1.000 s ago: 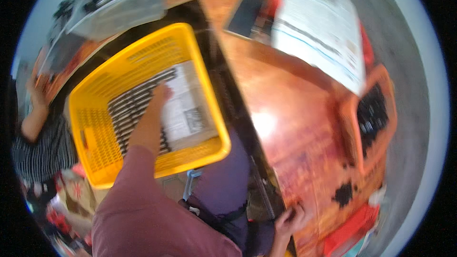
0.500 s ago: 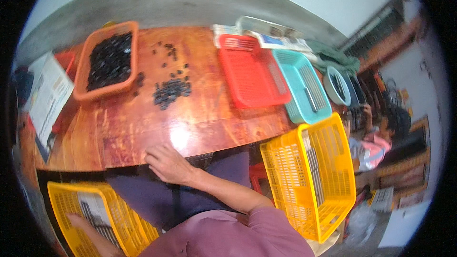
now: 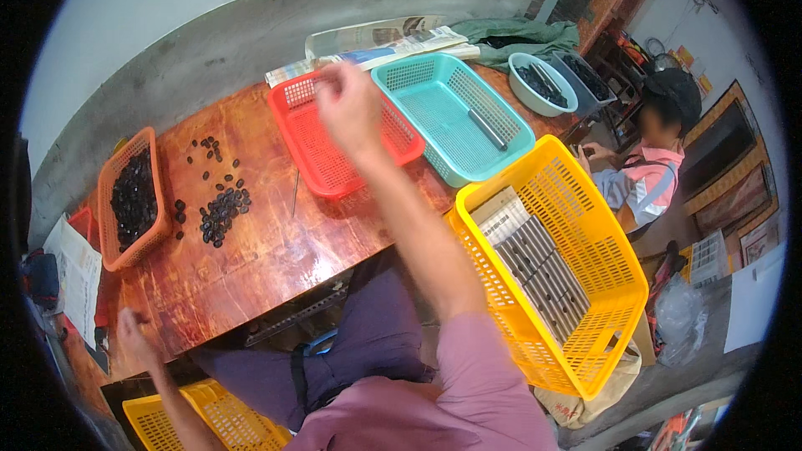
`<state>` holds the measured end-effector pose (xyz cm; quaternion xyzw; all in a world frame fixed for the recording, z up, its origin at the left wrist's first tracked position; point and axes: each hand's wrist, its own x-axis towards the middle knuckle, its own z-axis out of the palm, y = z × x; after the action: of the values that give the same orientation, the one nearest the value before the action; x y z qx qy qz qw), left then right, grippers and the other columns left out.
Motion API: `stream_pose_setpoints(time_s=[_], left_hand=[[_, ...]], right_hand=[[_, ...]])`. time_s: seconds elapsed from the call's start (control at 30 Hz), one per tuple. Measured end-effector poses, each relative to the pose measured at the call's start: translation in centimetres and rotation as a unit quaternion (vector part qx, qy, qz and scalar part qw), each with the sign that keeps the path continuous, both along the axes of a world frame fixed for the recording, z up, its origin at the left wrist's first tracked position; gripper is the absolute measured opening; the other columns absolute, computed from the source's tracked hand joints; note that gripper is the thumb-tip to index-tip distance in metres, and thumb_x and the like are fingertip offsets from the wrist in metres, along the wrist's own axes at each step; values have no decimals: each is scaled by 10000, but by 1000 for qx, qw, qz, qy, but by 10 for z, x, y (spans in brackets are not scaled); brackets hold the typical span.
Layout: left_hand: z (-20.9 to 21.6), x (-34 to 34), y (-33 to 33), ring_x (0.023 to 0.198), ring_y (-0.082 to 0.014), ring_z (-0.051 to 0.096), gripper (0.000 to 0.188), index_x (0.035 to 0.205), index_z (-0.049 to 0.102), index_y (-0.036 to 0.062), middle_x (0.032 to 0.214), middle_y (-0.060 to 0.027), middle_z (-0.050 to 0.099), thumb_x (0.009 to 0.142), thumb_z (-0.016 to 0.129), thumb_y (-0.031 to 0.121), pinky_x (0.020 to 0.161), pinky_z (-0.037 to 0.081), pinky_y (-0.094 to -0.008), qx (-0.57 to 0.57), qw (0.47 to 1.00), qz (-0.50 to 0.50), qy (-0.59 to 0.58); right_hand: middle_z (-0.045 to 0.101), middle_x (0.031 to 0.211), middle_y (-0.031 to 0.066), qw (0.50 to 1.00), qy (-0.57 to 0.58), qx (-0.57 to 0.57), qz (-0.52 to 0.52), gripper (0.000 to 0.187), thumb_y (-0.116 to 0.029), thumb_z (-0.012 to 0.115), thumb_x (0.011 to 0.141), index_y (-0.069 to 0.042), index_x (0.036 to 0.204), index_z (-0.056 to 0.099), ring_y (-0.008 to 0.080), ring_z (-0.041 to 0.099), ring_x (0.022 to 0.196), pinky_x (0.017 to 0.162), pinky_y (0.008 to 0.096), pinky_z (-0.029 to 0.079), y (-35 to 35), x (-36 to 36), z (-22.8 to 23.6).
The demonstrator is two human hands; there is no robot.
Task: The person repeatedly picks up small black disc magnets from a table and inserts them one by one into a cylindrical metal tube. After filling the tube, they place it into a yellow basket and repeat the process with a new tube.
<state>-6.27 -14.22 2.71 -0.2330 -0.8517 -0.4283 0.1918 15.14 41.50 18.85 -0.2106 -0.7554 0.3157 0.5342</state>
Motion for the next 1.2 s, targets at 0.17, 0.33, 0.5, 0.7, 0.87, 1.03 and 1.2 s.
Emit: stream_pose_setpoints(time_s=[0.17, 0.33, 0.5, 0.7, 0.87, 1.03, 1.2], left_hand=[[13, 62, 142, 592, -56, 437, 320, 794, 531, 80, 695, 34, 473, 1059, 539, 261, 524, 379, -230, 150, 941, -141, -270], [-14, 84, 191, 579, -53, 418, 282, 798, 543, 88, 678, 40, 478, 1050, 569, 212, 527, 353, -227, 383, 825, -156, -385], [-14, 87, 181, 574, -60, 424, 244, 811, 555, 76, 676, 27, 504, 1037, 588, 161, 518, 332, -227, 329, 848, -150, -388], [-15, 85, 183, 569, -67, 458, 249, 814, 550, 76, 676, 11, 536, 1043, 582, 171, 522, 372, -227, 334, 841, -155, -397], [-16, 88, 183, 567, -65, 455, 236, 818, 561, 67, 678, 16, 533, 1040, 578, 145, 511, 366, -229, 302, 862, -145, -380], [-11, 91, 187, 607, -66, 488, 192, 838, 598, 57, 713, 7, 572, 1016, 604, 129, 532, 372, -226, 305, 856, -156, -387], [-11, 89, 182, 607, -72, 494, 180, 833, 612, 54, 722, 7, 576, 1002, 626, 116, 540, 389, -231, 284, 867, -133, -388]], right_hand=[[733, 878, 157, 946, -291, 6, -143, 314, -250, 698, 816, 14, 984, 716, 264, 691, 801, 760, 375, 547, 179, 76, -24], [707, 1076, 241, 797, -546, -93, -241, 360, -176, 679, 800, 33, 1091, 711, 369, 692, 1013, 878, 447, 541, 278, 198, -93], [674, 1259, 221, 705, -626, -146, -301, 364, -147, 580, 898, -27, 1224, 692, 347, 635, 1217, 1042, 454, 482, 242, 209, -99], [691, 1233, 206, 683, -638, -162, -316, 386, -185, 598, 903, -36, 1251, 674, 330, 655, 1190, 1017, 448, 495, 233, 195, -82], [710, 1181, 206, 687, -644, -228, -248, 426, -257, 665, 867, -18, 1220, 669, 352, 682, 1126, 979, 454, 506, 243, 189, -97], [727, 1062, 224, 837, -466, -161, -238, 406, -287, 690, 840, 34, 1089, 689, 330, 709, 970, 844, 413, 540, 260, 162, -78], [620, 827, 46, 934, -48, -333, 117, 265, -175, 599, 919, -12, 1128, 600, 162, 602, 704, 635, 317, 500, 171, 59, -10]])
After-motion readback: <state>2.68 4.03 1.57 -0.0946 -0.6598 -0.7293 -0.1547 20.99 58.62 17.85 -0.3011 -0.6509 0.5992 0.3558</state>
